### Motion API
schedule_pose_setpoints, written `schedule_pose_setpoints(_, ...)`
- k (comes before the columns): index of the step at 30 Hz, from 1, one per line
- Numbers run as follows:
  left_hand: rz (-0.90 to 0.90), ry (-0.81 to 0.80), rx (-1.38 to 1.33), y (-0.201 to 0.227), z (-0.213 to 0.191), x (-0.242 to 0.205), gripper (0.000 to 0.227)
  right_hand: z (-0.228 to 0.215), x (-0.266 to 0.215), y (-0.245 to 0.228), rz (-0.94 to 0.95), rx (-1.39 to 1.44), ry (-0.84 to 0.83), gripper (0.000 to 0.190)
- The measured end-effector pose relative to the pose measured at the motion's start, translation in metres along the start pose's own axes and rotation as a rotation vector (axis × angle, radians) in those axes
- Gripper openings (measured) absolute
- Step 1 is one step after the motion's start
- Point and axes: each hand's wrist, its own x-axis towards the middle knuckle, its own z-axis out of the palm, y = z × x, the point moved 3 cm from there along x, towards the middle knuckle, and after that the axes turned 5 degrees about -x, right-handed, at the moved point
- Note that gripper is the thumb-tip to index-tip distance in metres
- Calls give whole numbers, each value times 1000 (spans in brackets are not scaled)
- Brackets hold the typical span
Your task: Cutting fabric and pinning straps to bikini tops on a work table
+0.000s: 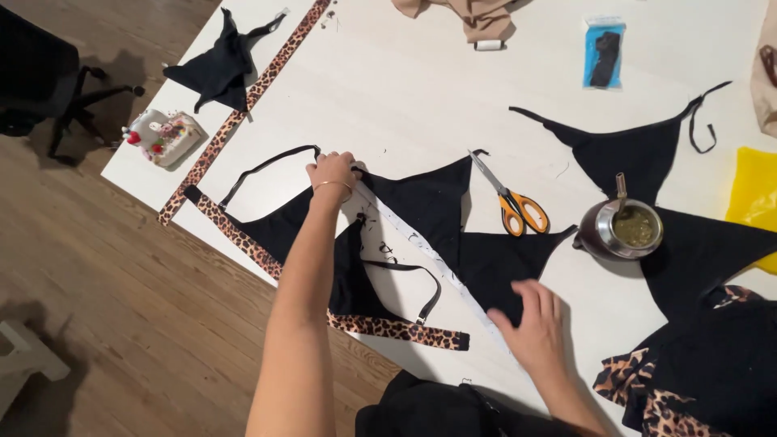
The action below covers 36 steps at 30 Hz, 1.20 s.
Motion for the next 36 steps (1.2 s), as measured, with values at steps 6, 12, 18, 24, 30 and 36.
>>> schedule_pose_setpoints(6,184,38,-632,-24,-42,-15,20,-2,-62,7,-92,-79,115,10)
schedule_pose_setpoints(12,584,184,-1083,26,-177,-157,5,13,-44,26,54,-68,-115,33)
schedule_pose_setpoints(18,603,599,-1080,-18,-244,-286,11,-46,-30,19,192,1142,23,20)
schedule_pose_setpoints(24,632,953,-448,-92,-230,-464,30,-156,-29,-75,-803,817,-650,11)
schedule_pose_setpoints(30,-295,1167,-1035,-149,-157,-590,22,-67,-16,-39,-256,664,-458,51)
schedule_pose_setpoints(36,-465,1158,-813,-192,-89,-656,3,-7,-13,17,-144,47,69,76)
